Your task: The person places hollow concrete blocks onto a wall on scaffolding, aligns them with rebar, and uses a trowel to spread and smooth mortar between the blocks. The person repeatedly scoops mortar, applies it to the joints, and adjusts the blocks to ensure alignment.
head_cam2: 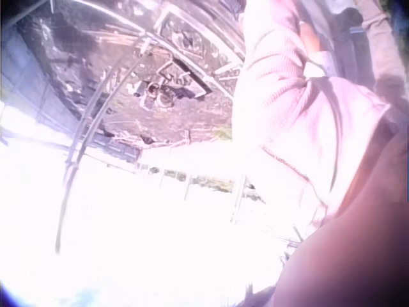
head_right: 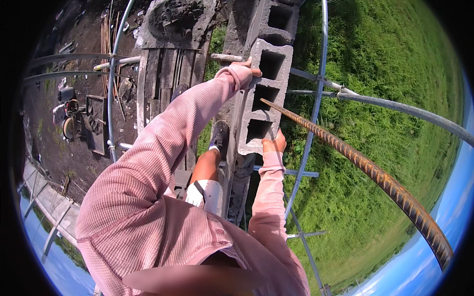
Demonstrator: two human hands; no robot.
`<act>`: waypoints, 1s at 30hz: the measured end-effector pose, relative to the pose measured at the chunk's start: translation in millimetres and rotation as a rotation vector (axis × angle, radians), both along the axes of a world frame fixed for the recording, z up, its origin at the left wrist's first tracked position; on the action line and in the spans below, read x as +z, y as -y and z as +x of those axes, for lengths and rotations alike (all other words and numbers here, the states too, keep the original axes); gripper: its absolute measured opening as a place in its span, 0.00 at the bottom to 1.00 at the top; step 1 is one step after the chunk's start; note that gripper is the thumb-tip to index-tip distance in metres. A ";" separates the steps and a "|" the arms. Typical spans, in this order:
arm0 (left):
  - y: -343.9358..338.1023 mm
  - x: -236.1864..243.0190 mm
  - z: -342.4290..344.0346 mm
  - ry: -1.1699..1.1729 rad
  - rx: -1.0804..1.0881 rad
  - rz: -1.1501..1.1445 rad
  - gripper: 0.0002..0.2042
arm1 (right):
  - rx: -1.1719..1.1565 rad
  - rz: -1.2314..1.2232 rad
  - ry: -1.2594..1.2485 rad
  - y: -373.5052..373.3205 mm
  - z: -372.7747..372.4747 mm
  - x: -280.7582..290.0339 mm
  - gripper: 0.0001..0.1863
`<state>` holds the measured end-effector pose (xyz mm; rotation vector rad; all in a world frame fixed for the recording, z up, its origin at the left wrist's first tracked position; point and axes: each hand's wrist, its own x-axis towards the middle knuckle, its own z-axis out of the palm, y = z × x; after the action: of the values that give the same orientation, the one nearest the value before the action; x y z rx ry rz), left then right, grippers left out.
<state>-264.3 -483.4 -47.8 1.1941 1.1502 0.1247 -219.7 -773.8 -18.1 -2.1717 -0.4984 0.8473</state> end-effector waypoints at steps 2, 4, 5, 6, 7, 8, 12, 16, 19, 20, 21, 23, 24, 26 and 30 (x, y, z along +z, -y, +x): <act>2.3 6.1 -1.6 0.090 0.072 -0.181 0.31 | 0.002 -0.047 0.007 0.4 1.8 -1.8 0.33; 6.1 12.5 -3.6 0.143 0.104 -0.478 0.26 | -0.036 -0.027 -0.139 2.7 2.8 -2.4 0.30; 9.3 15.2 -4.6 0.093 0.076 -0.326 0.30 | -0.015 -0.082 -0.101 5.1 2.0 -1.0 0.29; 9.8 17.7 -4.9 -0.072 -0.030 -0.099 0.36 | -0.019 -0.096 -0.101 4.2 3.0 -0.9 0.29; 8.9 19.1 -4.6 -0.073 -0.017 -0.014 0.38 | 0.006 -0.004 -0.073 4.8 2.5 1.0 0.29; 10.0 19.9 -5.2 -0.101 -0.067 -0.013 0.40 | -0.004 -0.006 -0.068 4.3 2.3 2.1 0.28; 6.0 17.2 -3.6 0.070 0.071 -0.285 0.38 | 0.027 0.023 -0.041 -0.4 0.0 9.1 0.27; 4.3 17.7 -5.1 0.016 0.033 -0.071 0.36 | 0.029 -0.205 0.003 -2.8 -1.5 12.3 0.29; 3.2 22.3 -8.6 0.036 0.048 -0.274 0.39 | 0.022 -0.069 -0.049 -1.9 0.0 10.4 0.30; 3.9 23.5 -9.2 0.102 0.091 -0.383 0.40 | 0.009 0.001 -0.083 -1.5 0.7 9.1 0.30; 3.1 24.0 -9.5 0.123 0.122 -0.534 0.40 | -0.006 -0.079 -0.107 -0.7 1.5 8.1 0.30; 2.0 21.2 -8.3 0.056 0.072 -0.318 0.40 | 0.037 -0.127 -0.026 -0.8 3.3 6.1 0.30; 2.7 17.2 -7.9 -0.012 0.010 -0.142 0.39 | 0.038 -0.212 -0.008 -1.2 3.6 5.5 0.30; -1.2 2.6 -4.5 -0.003 0.000 -0.268 0.41 | 0.020 -0.128 -0.019 -2.2 4.5 3.6 0.29; 1.6 -38.9 4.0 0.011 -0.056 -0.095 0.41 | -0.021 -0.095 -0.083 -1.3 4.4 -0.3 0.29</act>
<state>-260.3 -485.0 -86.7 1.1390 1.1001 0.0341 -215.3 -772.5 -18.4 -2.2139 -0.4002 0.9625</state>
